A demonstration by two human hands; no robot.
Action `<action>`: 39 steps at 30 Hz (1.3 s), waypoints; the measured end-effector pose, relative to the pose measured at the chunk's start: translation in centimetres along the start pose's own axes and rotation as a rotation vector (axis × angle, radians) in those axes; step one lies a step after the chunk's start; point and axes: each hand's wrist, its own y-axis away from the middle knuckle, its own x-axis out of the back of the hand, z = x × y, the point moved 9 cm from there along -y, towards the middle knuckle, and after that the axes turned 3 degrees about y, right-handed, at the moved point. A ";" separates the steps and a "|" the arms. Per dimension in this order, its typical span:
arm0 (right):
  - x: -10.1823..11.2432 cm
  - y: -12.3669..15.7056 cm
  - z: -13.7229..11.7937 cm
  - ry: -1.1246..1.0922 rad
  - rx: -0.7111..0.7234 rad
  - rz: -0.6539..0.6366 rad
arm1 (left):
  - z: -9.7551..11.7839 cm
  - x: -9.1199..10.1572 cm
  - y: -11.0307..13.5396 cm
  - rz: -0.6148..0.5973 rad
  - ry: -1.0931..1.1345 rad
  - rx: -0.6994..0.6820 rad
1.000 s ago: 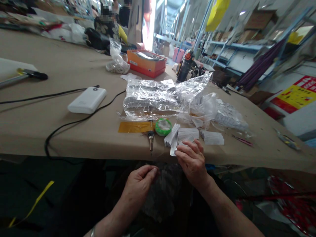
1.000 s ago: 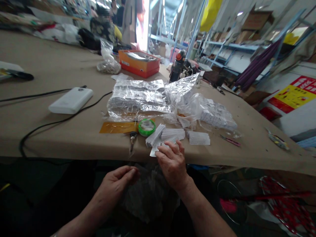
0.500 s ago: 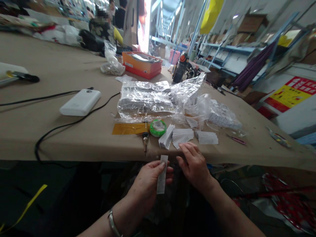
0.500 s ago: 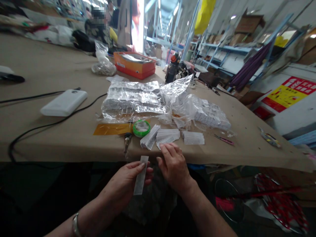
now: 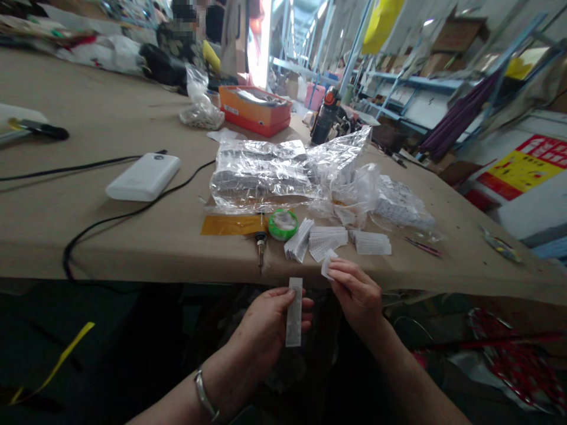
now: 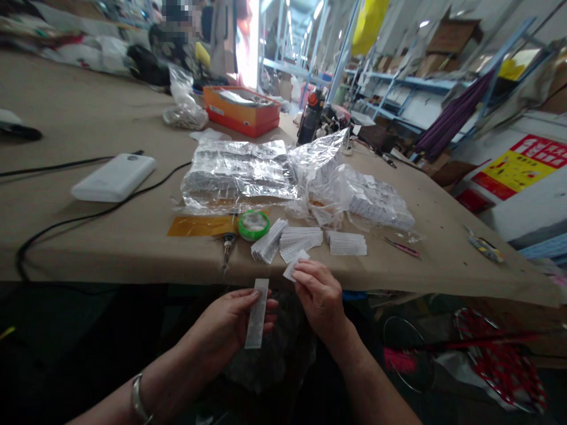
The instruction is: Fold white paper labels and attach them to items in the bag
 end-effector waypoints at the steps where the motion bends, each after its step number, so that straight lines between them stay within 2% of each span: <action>1: -0.2 0.2 -1.3 -0.062 0.051 -0.033 | -0.1 -0.2 0.0 -0.027 0.031 0.006; 4: -1.6 1.1 -5.1 -0.178 0.228 -0.180 | -0.2 -0.9 0.0 -0.112 0.134 -0.003; 7: -2.6 2.0 -7.0 -0.157 0.326 -0.239 | -0.3 -0.9 -0.1 -0.127 0.186 -0.019; 13: -3.4 2.5 -7.3 -0.133 0.369 -0.318 | -0.4 -0.4 0.0 -0.090 0.212 -0.020; 20: -3.8 2.7 -7.5 -0.128 0.380 -0.381 | -0.4 -0.8 0.1 -0.116 0.201 -0.026; 25: -3.5 2.8 -8.0 -0.122 0.377 -0.371 | -0.7 0.0 -0.2 -0.035 0.182 -0.035; 28: -2.0 2.1 -5.7 -0.060 0.297 -0.307 | -0.7 0.3 -0.2 0.000 0.107 -0.022; 30: -0.1 1.3 -1.7 0.109 0.128 -0.197 | -0.8 0.8 -0.2 0.060 0.018 0.002; 32: 2.2 1.0 3.2 0.373 -0.089 -0.094 | -0.7 1.2 -0.1 0.097 -0.045 0.004; 35: 3.5 1.8 7.8 0.632 -0.200 -0.147 | -0.8 1.0 0.1 0.091 -0.088 0.005; 37: 3.3 2.5 9.1 0.677 -0.187 -0.215 | -1.0 1.0 0.2 0.091 -0.104 0.015; 39: 3.4 3.1 9.3 0.661 -0.156 -0.231 | -1.1 1.0 0.2 0.088 -0.111 0.023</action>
